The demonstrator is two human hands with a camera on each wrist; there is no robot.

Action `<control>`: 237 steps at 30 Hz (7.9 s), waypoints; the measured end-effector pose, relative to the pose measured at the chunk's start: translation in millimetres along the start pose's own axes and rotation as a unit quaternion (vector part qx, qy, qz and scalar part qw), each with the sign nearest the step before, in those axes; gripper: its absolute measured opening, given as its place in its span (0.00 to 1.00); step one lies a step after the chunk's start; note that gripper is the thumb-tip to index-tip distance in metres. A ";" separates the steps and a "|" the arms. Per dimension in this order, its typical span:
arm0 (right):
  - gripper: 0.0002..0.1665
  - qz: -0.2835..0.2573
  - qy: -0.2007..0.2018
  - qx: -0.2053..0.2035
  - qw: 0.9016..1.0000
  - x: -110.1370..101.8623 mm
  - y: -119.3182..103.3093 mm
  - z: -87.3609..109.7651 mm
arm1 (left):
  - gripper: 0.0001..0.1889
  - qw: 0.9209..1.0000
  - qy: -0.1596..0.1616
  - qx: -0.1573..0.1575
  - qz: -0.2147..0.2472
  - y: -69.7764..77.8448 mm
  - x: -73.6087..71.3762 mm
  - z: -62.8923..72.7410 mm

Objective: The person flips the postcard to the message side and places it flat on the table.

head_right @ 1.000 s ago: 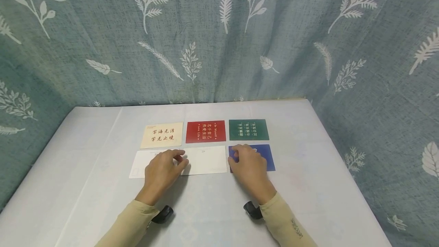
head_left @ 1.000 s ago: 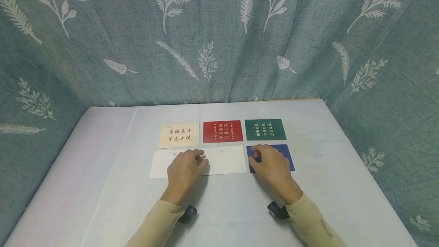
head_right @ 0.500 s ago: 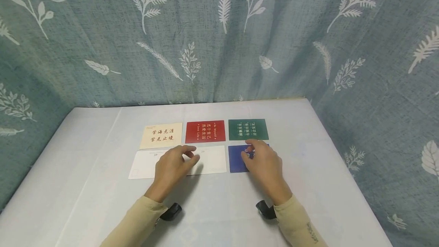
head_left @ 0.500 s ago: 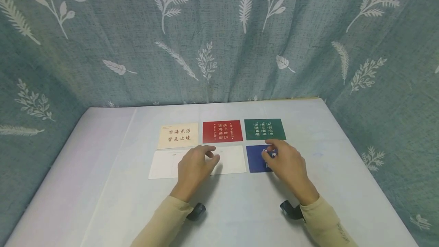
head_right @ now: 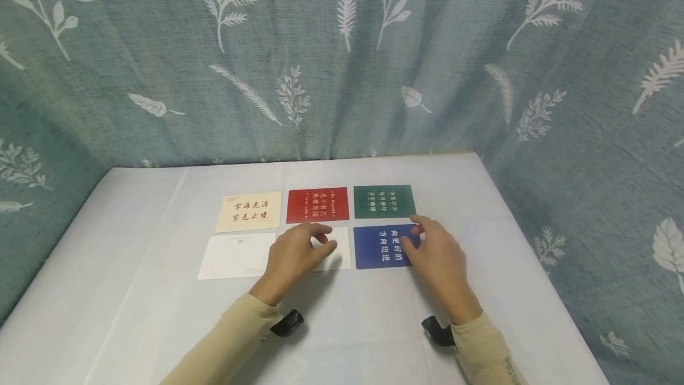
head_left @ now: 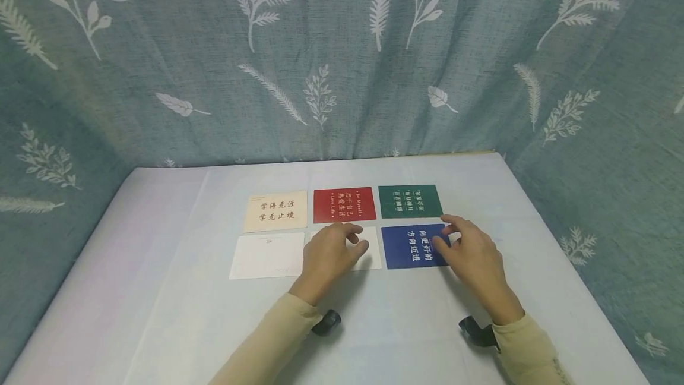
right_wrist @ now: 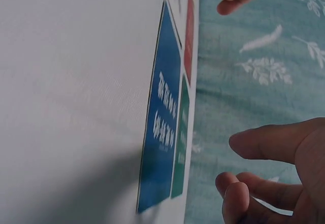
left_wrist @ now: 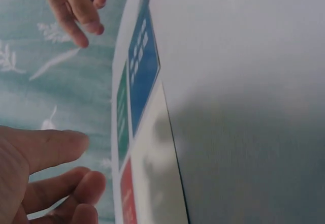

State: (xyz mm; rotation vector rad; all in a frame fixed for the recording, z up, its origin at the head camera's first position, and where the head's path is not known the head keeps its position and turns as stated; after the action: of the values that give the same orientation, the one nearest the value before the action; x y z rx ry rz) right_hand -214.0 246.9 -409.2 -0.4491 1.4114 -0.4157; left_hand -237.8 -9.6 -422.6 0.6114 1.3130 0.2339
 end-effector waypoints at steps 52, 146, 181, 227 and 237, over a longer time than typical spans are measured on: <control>0.33 0.084 -0.124 0.040 0.988 25.5 36.1 -17.2 | 0.12 0.996 -0.090 -0.015 0.011 31.8 49.9 -25.8; 0.16 -0.164 -0.040 -0.012 0.986 -4.0 53.5 2.0 | 0.10 0.962 -0.075 0.021 0.263 15.9 39.1 -17.6; 0.20 -0.171 0.051 -0.007 0.984 -7.2 56.0 4.8 | 0.15 0.974 0.055 0.063 0.210 27.8 22.5 -7.0; 0.28 -0.034 -0.096 0.043 0.994 8.1 51.7 -6.8 | 0.15 0.999 -0.022 -0.003 0.040 38.3 38.5 -22.9; 0.25 -0.002 -0.110 0.045 0.993 12.6 49.8 -5.9 | 0.12 0.999 -0.040 -0.009 0.020 36.8 46.0 -24.7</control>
State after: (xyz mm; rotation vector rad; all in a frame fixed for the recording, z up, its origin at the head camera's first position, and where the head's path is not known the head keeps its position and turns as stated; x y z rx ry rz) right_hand -217.9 282.1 -446.9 -0.4115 1.1744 -0.4170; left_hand -242.8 50.4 -444.0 0.6268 1.2209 0.2503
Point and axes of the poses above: each hand's wrist, its own z-axis away from the middle knuckle, its own x-axis out of the palm, y = z × x, the point moved 9 cm from there along -z, towards the middle knuckle, and after that the axes turned 15 degrees about -y, right-handed, at the moved point
